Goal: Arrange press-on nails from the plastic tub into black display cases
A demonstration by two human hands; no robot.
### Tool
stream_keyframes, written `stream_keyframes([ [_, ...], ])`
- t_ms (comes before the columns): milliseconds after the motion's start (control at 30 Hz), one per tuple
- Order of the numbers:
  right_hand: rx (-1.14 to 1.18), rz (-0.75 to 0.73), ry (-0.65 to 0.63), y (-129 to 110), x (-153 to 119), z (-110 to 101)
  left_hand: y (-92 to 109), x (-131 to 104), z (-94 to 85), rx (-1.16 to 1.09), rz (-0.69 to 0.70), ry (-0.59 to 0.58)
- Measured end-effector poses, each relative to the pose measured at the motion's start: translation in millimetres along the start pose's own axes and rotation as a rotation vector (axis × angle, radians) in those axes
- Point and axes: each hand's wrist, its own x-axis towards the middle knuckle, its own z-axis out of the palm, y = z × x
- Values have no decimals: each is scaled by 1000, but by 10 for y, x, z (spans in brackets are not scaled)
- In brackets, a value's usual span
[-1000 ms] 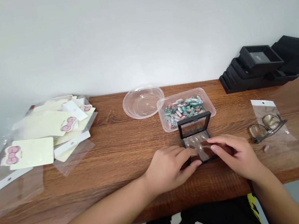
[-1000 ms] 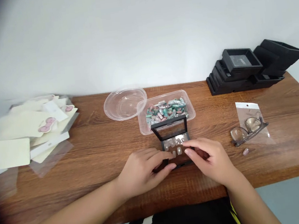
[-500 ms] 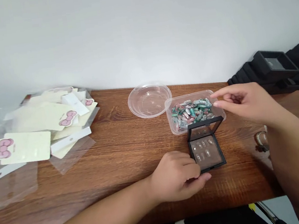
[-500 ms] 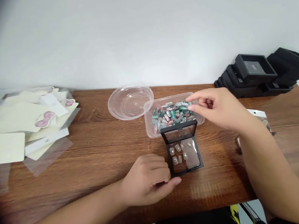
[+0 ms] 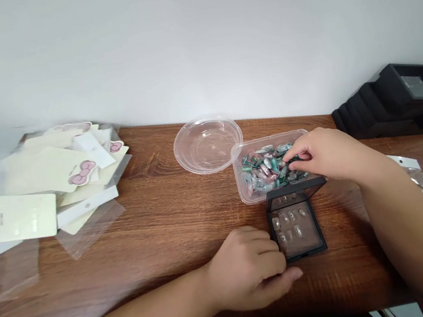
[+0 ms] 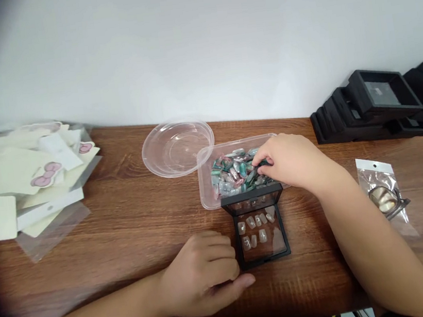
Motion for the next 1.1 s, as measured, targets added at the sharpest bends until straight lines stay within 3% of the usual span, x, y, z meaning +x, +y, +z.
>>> stream_keyframes([
  [233,-73,-29,24,-37,0,17,-6,-9,-2,6,-4,-33],
  [533,17,-39,104,-36,-35,-42,-4,-2,-8,22,8,-29],
  [700,59,-48,38,-63,-3,1,-3,-4,-1,21,5,-23],
  [900,-72,-89,95,-67,58,68,-1,-10,-5,21,0,-57],
  [1100,1,-107,91,-81,47,51,8,6,-18,29,-4,-55],
])
